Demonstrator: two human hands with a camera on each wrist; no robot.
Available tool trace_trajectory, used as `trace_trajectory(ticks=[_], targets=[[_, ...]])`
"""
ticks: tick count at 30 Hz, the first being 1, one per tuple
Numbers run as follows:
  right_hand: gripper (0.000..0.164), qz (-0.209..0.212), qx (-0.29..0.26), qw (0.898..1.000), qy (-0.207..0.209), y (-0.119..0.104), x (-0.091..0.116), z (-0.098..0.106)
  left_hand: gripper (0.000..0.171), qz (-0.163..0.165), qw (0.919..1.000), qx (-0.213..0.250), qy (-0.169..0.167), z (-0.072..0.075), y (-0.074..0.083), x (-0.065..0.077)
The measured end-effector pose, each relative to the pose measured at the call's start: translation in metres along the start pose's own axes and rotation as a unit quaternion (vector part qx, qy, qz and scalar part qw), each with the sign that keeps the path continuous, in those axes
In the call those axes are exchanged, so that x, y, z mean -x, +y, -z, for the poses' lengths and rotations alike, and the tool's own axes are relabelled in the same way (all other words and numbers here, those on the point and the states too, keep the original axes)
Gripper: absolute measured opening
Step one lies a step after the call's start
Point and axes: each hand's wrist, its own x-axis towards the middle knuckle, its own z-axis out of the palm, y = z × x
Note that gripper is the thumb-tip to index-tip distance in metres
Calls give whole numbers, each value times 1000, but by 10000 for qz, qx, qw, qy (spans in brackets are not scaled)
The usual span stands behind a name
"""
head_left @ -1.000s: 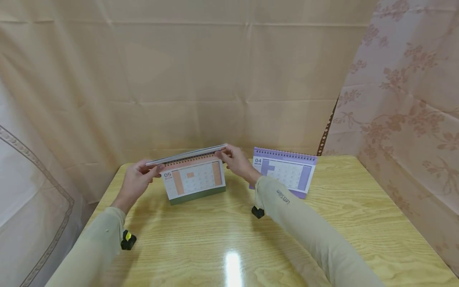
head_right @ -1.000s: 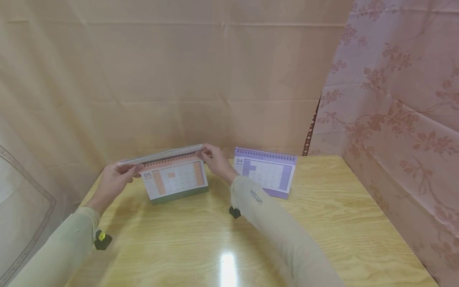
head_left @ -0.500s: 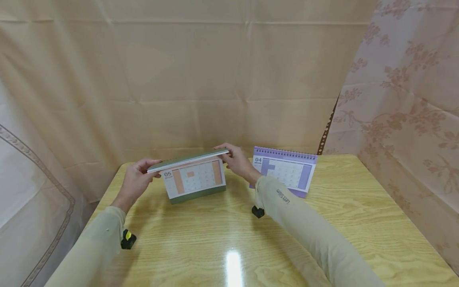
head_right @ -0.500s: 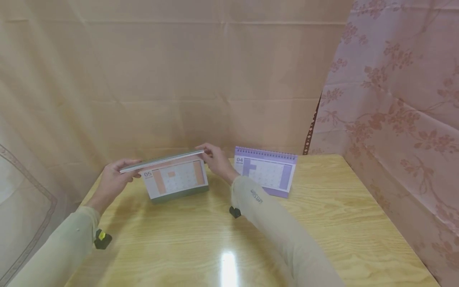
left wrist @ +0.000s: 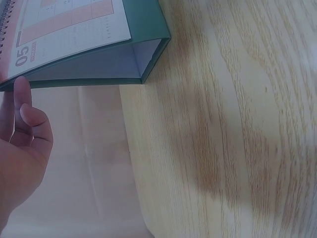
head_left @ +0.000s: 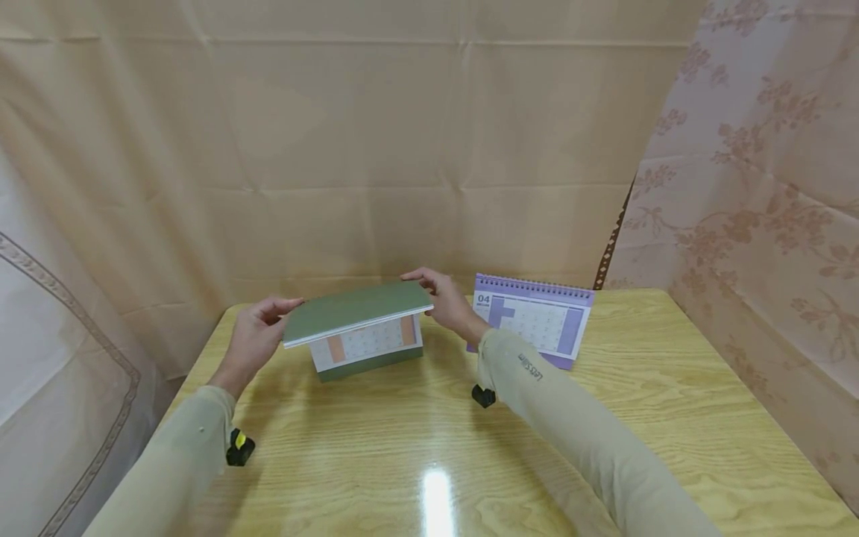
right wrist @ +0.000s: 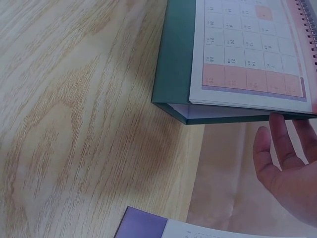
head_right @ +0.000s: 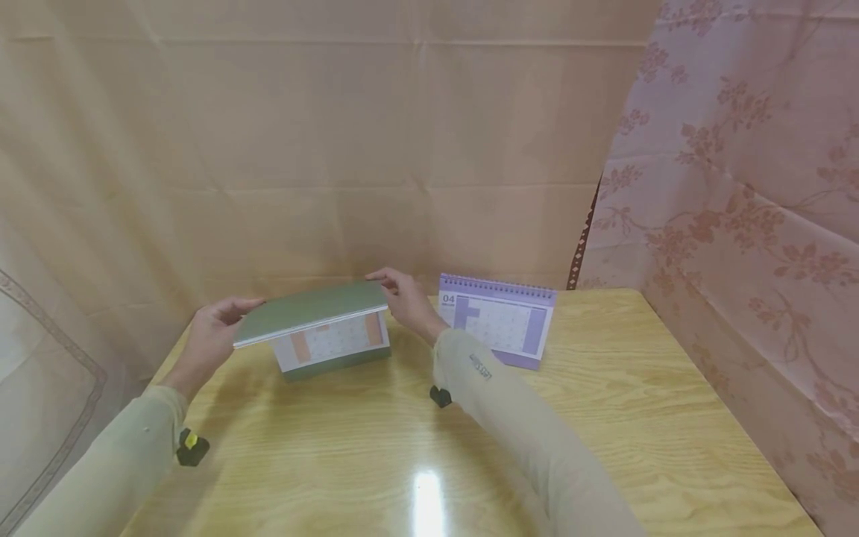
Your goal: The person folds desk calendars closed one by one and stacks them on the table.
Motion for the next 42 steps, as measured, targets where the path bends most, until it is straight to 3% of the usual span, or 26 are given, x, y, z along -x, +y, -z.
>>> trace_trajectory(ticks=[5,12,18,23,35,42], targets=[[69,3,36,10000,15,1,-1,0,27,-59,9999,81,-37,0,1,0],[68,-16,-15,10000,-4,2,-1,0,27,-37,9999,85,-48,0,-3,-2],[38,173,60,9998,-49,3,-1,0,28,57,9999,104,-73,0,-1,-2],[34,240,113,9996,-90,2,-2,1,30,99,9999,-64,-86,2,-2,-2],[29,576,1073,9925,74,-2,-2,4,25,-136,9994,-300,-137,6,2,-2],[30,1064,2287,9671,340,1,-3,5,25,-323,9985,-444,-57,3,1,0]])
